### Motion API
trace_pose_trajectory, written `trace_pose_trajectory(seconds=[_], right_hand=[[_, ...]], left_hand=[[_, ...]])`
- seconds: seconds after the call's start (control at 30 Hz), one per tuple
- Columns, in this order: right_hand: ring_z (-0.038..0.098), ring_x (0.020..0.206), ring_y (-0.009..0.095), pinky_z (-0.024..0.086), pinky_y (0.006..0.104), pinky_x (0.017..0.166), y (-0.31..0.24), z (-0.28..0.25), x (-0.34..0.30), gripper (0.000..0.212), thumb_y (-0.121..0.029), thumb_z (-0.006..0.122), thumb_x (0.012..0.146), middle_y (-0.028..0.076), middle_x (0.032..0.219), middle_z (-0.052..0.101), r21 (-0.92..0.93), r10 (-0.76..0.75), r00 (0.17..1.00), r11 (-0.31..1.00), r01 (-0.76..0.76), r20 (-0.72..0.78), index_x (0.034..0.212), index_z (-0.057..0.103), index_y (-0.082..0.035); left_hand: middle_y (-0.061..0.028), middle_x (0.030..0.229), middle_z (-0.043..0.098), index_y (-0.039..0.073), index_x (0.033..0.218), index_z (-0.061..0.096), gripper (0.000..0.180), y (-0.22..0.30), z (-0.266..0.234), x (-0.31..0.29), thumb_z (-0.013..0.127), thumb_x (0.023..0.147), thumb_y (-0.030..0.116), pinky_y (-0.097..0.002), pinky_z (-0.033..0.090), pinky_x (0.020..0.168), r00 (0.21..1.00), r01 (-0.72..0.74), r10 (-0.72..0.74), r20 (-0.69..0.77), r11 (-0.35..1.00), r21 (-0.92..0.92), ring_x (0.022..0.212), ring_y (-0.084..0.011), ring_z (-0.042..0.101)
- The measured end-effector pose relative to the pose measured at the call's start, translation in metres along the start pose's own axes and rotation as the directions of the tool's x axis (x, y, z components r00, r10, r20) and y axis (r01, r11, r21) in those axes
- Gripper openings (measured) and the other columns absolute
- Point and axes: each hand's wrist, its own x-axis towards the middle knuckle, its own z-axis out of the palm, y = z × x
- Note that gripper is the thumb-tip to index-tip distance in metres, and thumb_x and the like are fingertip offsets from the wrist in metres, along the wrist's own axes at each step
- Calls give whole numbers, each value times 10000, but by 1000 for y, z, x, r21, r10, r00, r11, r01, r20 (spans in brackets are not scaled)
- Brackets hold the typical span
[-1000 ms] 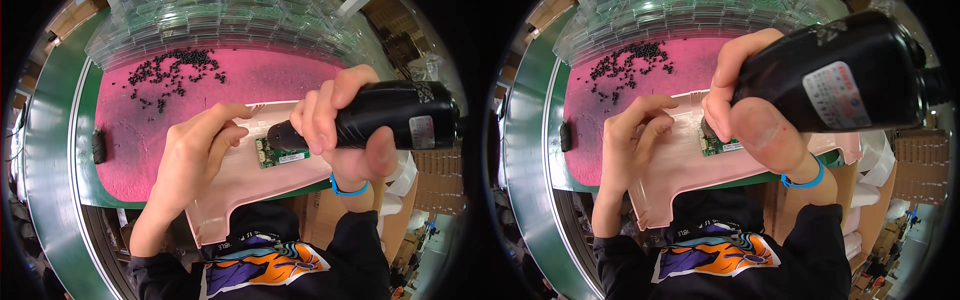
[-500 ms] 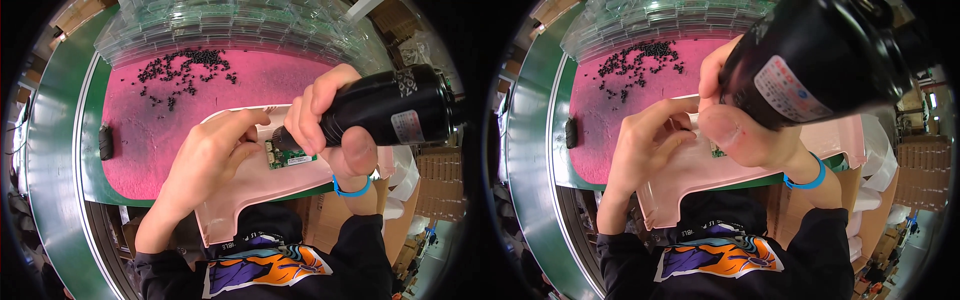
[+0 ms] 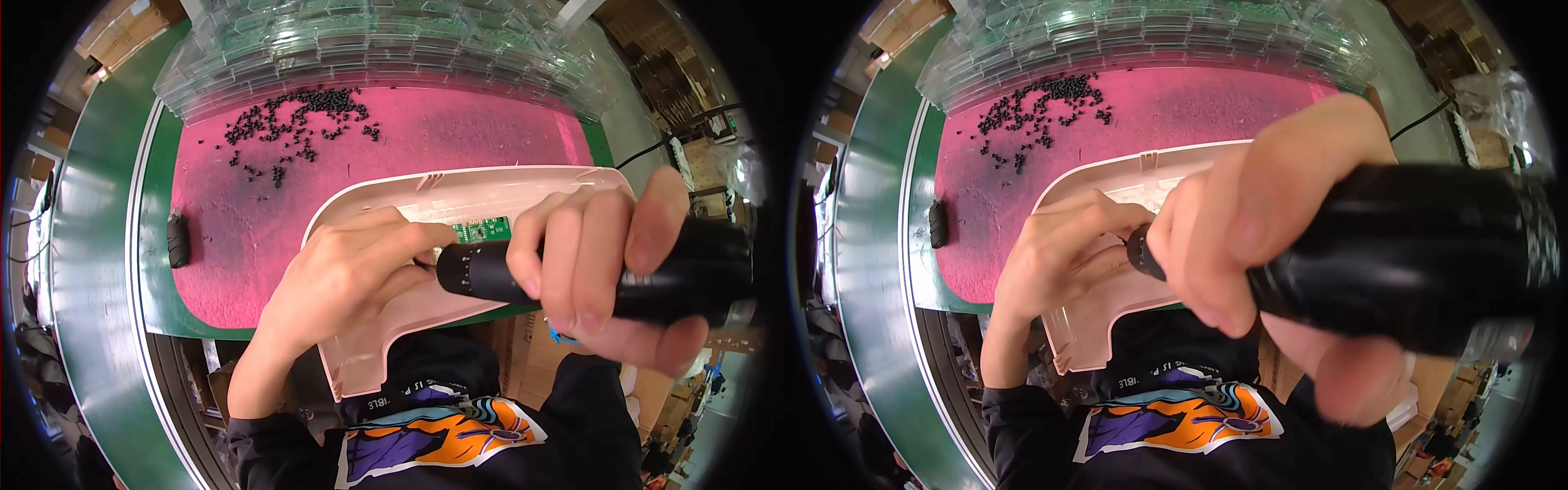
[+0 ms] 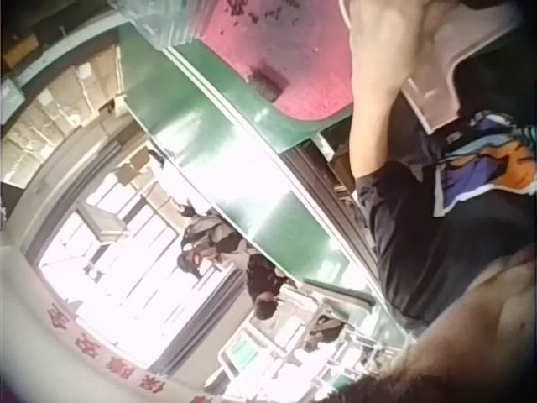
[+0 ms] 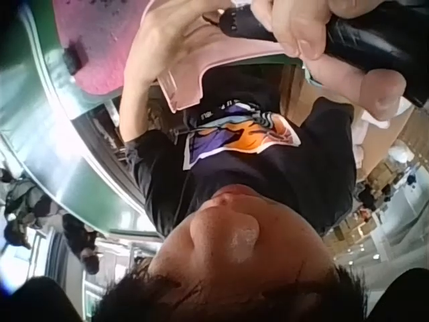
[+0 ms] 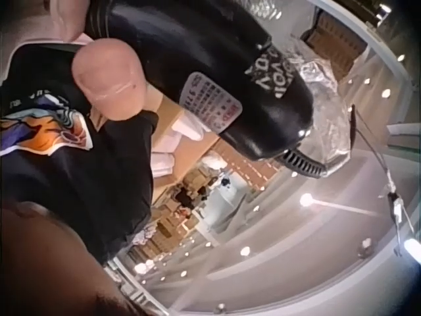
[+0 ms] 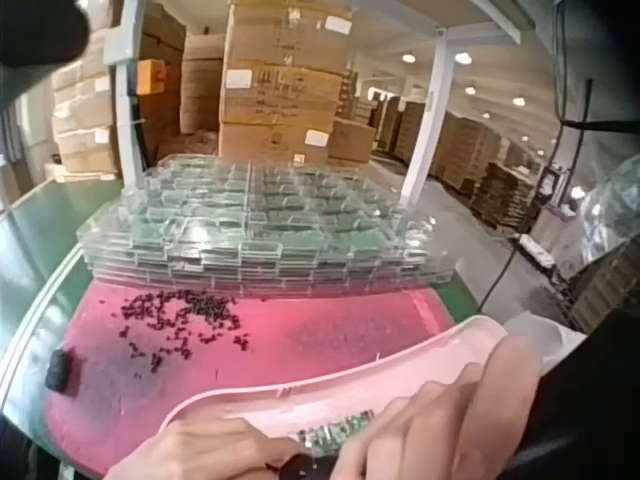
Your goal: Screw circuit boards into plastic housings and pack them into boxes with protective wrapping.
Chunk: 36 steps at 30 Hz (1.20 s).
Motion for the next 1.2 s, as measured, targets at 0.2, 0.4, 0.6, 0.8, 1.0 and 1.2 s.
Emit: trace_pose_trajectory(seconds=[0.2, 0.4, 0.6, 0.8, 1.0, 1.2], right_hand=[[561, 591, 117, 438, 291, 619, -3, 6, -4, 510, -453, 734, 898, 3, 748, 598, -18, 17, 999, 1000, -17, 42, 1131, 441, -108], [579, 631, 132, 436, 295, 643, -6, 2, -15, 540, -467, 742, 885, 20, 794, 600, -73, 188, 977, 978, -196, -105, 1124, 445, -84], [578, 636, 129, 427, 291, 640, -4, 3, -19, 534, -464, 748, 877, 21, 775, 590, -97, 233, 970, 966, -238, -64, 1104, 454, -80], [573, 619, 124, 418, 281, 610, -4, 11, -11, 524, -452, 754, 874, 18, 754, 581, -114, 306, 943, 940, -320, -128, 1092, 459, -77], [562, 583, 119, 408, 273, 559, 2, 16, -15, 515, -433, 761, 874, 13, 736, 574, -114, 311, 931, 935, -336, -193, 1088, 461, -74], [548, 553, 122, 400, 278, 525, 11, 16, -19, 526, -445, 772, 866, 13, 728, 573, -150, 173, 980, 971, -187, -101, 1081, 468, -73]], left_hand=[[-88, 773, 670, 55, 1091, 668, 335, 0, 2, -3, 746, 766, 26, -394, 539, 659, 999, 41, -40, 12, 995, -95, 745, -281, 687], [-104, 757, 669, 55, 1103, 661, 313, -2, -2, -3, 735, 799, 42, -404, 531, 646, 985, 167, -169, -29, 984, -57, 739, -304, 680], [-117, 864, 677, 39, 1141, 663, 287, -1, 2, 2, 668, 861, -21, -346, 530, 638, 992, 129, -128, -16, 988, 79, 725, -241, 668], [-116, 854, 652, 51, 1167, 645, 330, -4, 2, 2, 668, 847, -25, -358, 524, 656, 995, 75, -69, -70, 994, 77, 743, -269, 642], [-89, 828, 631, 61, 1153, 649, 378, -5, 0, 0, 712, 788, -13, -377, 523, 655, 993, 114, -114, -2, 992, 49, 735, -264, 641], [-76, 784, 605, 73, 1139, 651, 404, -5, 1, 3, 736, 752, -5, -384, 525, 642, 998, 62, -62, -1, 992, 113, 732, -258, 641]])
